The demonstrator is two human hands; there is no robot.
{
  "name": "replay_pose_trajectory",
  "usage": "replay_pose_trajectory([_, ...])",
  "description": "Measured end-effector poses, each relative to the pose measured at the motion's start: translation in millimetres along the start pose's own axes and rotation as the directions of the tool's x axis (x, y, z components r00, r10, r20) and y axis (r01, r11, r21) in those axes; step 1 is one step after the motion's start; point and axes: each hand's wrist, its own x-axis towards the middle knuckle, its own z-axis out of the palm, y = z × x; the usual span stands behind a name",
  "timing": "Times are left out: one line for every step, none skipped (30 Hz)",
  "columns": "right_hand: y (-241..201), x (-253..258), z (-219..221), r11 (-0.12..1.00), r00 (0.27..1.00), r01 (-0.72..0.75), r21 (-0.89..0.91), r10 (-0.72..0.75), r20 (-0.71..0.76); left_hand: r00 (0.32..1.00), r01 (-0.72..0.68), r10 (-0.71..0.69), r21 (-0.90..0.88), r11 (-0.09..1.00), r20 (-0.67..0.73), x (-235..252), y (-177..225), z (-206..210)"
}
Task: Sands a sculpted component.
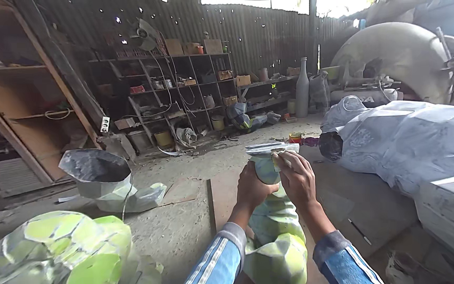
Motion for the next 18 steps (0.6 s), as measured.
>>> replay_pose_trajectory([0.0,-3.1,1.8,1.000,1.000,0.005,0.000,-0.005,-0.004,1.000,0.012,-0.012,0.000,1.000,0.011,-0.4,-0.6,-1.2])
replay_pose_trajectory([0.6,-5.7,3.1,1.000,1.000,0.012,-0.002,-0.012,-0.004,1.000,0.016,-0.016,0.000,1.000,0.014,-0.5,-1.3,-2.0])
replay_pose_trajectory([1.3,-7.5,3.8,1.000,1.000,0.019,-0.004,-0.019,-0.003,1.000,0.017,-0.017,-0.002,1.000,0.014,-0.5,-1.8,-2.7])
replay_pose_trajectory([2.0,-8.7,4.0,1.000,1.000,0.025,-0.002,-0.025,-0.002,1.000,0.017,-0.017,-0.003,1.000,0.012,-0.8,-2.4,-3.1])
replay_pose_trajectory([2.5,-8.6,3.4,1.000,1.000,0.029,0.005,-0.028,-0.003,1.000,0.016,-0.016,-0.002,1.000,0.006,-0.7,-3.1,-2.9])
replay_pose_trajectory([2.8,-6.9,2.4,0.999,0.999,0.031,0.015,-0.031,-0.012,1.000,0.013,-0.013,-0.001,1.000,0.000,-0.5,-3.8,-2.3])
replay_pose_trajectory([2.9,-3.7,1.3,0.999,0.999,0.035,0.028,-0.034,-0.033,1.000,0.009,-0.009,-0.004,1.000,-0.006,-0.5,-4.2,-1.9])
replay_pose_trajectory([2.4,0.9,0.5,0.999,0.998,0.036,0.038,-0.034,-0.054,1.000,0.006,-0.006,-0.010,1.000,-0.012,-0.3,-4.2,-1.8])
replay_pose_trajectory([1.5,6.2,0.1,0.999,0.997,0.033,0.041,-0.030,-0.070,1.000,0.004,-0.005,-0.015,1.000,-0.017,0.1,-4.1,-1.5])
replay_pose_trajectory([0.9,9.8,0.5,0.999,0.997,0.029,0.036,-0.027,-0.070,1.000,0.002,-0.002,-0.017,1.000,-0.019,0.0,-4.2,-1.0])
replay_pose_trajectory([0.9,10.4,1.4,0.999,0.998,0.025,0.025,-0.023,-0.056,1.000,-0.002,0.002,-0.019,1.000,-0.019,-0.7,-4.4,-0.1])
replay_pose_trajectory([1.2,8.6,2.4,1.000,0.999,0.022,0.014,-0.022,-0.039,1.000,-0.006,0.005,-0.020,1.000,-0.017,-1.2,-4.4,0.6])
replay_pose_trajectory([1.9,6.5,3.4,1.000,0.999,0.022,0.007,-0.022,-0.029,1.000,-0.003,0.003,-0.017,1.000,-0.014,-0.7,-3.9,0.7])
replay_pose_trajectory([3.1,4.7,4.9,1.000,0.999,0.026,0.002,-0.026,-0.029,1.000,0.004,-0.005,-0.013,1.000,-0.008,0.8,-3.6,0.1])
replay_pose_trajectory([4.0,2.5,6.1,0.999,0.999,0.033,-0.001,-0.033,-0.031,1.000,0.016,-0.016,-0.009,1.000,0.004,1.6,-3.4,-1.3])
replay_pose_trajectory([4.9,-0.1,7.2,0.999,0.999,0.040,-0.002,-0.040,-0.031,0.999,0.027,-0.027,-0.005,1.000,0.018,1.8,-3.3,-2.7])
replay_pose_trajectory([5.5,-2.9,7.5,0.999,0.999,0.045,-0.003,-0.045,-0.025,0.999,0.034,-0.034,-0.004,0.999,0.029,1.7,-3.4,-3.8])
replay_pose_trajectory([6.1,-5.1,6.9,0.999,0.999,0.049,-0.006,-0.049,-0.014,0.999,0.035,-0.035,-0.006,0.999,0.030,1.4,-3.7,-4.2])
